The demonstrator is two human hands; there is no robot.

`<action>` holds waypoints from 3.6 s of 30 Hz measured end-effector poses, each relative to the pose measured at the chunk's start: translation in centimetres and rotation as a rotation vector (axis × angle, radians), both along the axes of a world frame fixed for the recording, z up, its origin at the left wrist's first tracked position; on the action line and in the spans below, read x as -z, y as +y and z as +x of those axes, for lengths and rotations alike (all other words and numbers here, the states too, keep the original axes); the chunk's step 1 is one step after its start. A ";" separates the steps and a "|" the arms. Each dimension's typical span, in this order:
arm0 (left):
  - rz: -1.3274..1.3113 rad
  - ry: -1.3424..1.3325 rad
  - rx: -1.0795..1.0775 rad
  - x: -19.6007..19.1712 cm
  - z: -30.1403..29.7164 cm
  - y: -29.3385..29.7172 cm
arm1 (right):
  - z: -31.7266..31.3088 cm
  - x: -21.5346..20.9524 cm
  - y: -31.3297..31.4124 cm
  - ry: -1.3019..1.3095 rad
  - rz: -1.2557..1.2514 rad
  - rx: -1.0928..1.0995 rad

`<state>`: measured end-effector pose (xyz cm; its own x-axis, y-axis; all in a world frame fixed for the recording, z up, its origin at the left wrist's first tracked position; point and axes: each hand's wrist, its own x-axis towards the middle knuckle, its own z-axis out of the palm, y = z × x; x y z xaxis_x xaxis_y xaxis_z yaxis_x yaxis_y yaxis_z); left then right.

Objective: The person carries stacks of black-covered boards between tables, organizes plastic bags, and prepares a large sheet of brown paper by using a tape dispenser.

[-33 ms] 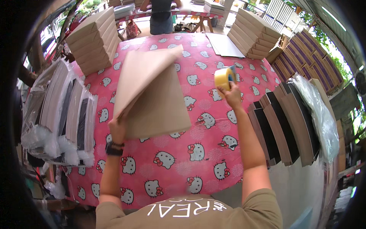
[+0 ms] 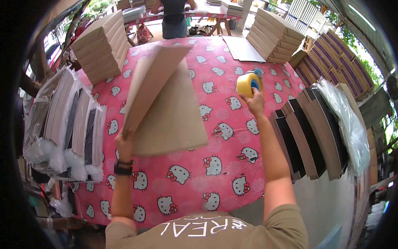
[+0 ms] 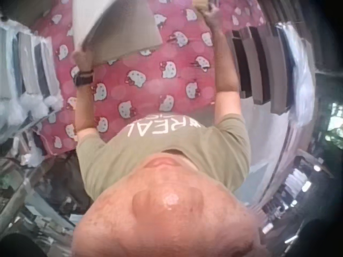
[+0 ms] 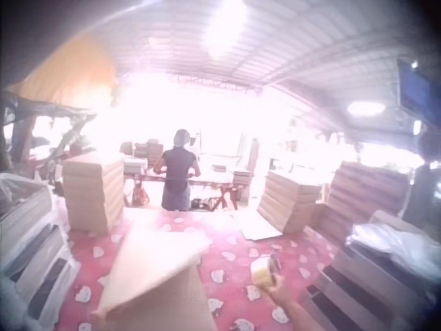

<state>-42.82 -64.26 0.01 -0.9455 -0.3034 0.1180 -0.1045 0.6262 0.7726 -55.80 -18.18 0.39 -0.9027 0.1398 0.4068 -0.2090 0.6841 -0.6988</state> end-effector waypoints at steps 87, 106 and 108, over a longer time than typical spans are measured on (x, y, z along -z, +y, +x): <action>0.629 0.348 0.239 -1.7 23.2 25.4 | 30.1 -2.8 -4.4 -0.151 -0.023 -1.138; 0.686 0.170 0.227 -1.5 27.6 22.2 | 28.5 -4.8 -9.6 0.150 0.086 -0.578; 0.616 0.171 0.230 -1.3 27.8 21.8 | 28.5 -4.4 -9.9 0.177 0.041 -0.579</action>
<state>-15.07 -42.48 1.28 -0.9775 -0.1565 0.1413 0.1336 0.0586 0.9893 -27.30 -28.09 4.74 -0.7453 -0.3732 0.5525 -0.6662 0.4497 -0.5949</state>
